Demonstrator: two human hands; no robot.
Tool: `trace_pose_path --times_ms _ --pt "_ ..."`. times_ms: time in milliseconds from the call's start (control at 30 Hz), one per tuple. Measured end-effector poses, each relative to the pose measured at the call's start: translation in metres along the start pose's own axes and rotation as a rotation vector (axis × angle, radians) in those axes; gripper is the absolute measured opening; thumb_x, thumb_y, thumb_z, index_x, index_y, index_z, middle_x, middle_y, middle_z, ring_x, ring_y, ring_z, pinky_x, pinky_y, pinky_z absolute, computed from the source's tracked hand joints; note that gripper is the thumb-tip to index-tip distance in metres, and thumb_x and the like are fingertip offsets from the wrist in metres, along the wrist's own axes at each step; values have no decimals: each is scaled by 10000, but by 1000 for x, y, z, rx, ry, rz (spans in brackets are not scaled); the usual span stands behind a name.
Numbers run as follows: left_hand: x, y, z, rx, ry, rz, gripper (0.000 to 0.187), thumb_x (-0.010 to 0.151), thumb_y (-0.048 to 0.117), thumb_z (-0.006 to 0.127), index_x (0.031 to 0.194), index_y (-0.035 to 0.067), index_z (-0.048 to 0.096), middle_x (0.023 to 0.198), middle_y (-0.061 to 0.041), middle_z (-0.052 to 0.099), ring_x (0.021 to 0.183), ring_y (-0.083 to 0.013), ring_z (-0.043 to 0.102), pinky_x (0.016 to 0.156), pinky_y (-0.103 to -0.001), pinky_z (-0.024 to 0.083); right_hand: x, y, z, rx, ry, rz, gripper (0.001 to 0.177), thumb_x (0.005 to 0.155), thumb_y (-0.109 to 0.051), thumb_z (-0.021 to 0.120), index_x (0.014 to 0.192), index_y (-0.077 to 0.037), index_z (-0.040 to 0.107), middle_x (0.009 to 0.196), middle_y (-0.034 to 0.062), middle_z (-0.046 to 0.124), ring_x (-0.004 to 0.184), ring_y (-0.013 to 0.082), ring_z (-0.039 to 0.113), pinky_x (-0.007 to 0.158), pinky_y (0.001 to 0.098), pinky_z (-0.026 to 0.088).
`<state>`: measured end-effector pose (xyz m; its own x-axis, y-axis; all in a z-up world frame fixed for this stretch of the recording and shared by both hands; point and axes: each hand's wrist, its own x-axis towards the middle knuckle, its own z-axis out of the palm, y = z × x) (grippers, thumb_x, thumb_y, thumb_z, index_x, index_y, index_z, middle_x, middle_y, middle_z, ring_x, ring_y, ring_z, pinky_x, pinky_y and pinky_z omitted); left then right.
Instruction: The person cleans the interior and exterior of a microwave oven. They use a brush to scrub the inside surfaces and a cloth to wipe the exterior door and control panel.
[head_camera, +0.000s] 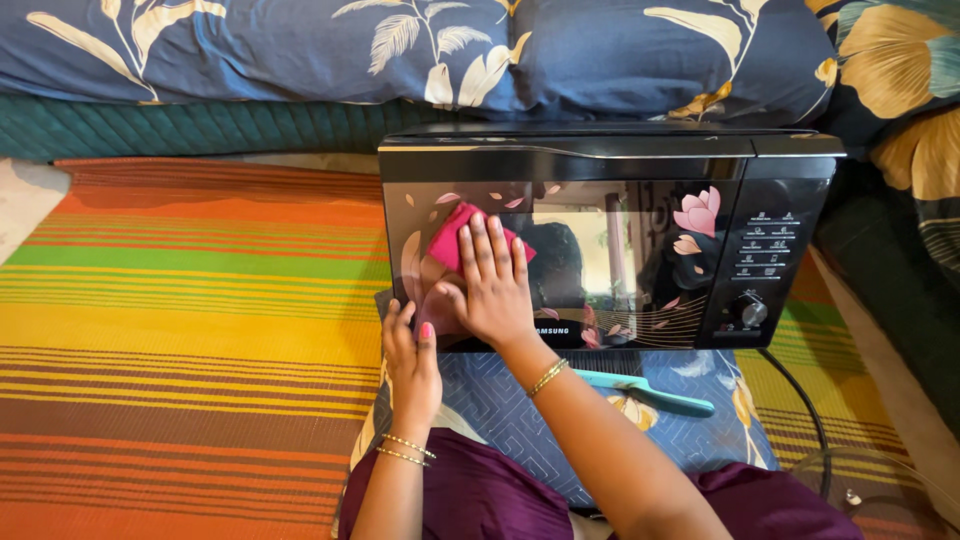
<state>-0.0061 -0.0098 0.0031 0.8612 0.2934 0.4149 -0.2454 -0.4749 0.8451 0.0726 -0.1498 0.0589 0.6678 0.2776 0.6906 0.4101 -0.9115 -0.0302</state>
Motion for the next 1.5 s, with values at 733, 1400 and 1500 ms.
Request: trace_pose_path --times_ms 733,1400,1500 --pt "-13 -2 16 301 25 170 557 1000 359 582 1455 50 494 1657 -258 247 1521 -485 244 1166 -585 283 -151 -24 12 21 -271 -16 742 997 -512 467 1575 -56 374 1678 107 292 1571 284 182 1254 502 87" --pt "-37 41 38 442 -14 461 480 973 321 595 1403 109 563 1604 -179 382 1512 -406 304 1172 -583 236 -149 184 -73 -228 -126 330 912 979 -570 484 1557 108 292 1664 289 227 1566 410 151 1252 537 68" --pt "-59 58 62 343 -258 669 420 914 279 615 1313 148 620 1492 -84 519 1454 -298 398 1165 -563 264 -156 216 -93 -151 -93 335 886 1012 -543 477 1565 121 279 1675 305 221 1584 415 144 1271 535 84"
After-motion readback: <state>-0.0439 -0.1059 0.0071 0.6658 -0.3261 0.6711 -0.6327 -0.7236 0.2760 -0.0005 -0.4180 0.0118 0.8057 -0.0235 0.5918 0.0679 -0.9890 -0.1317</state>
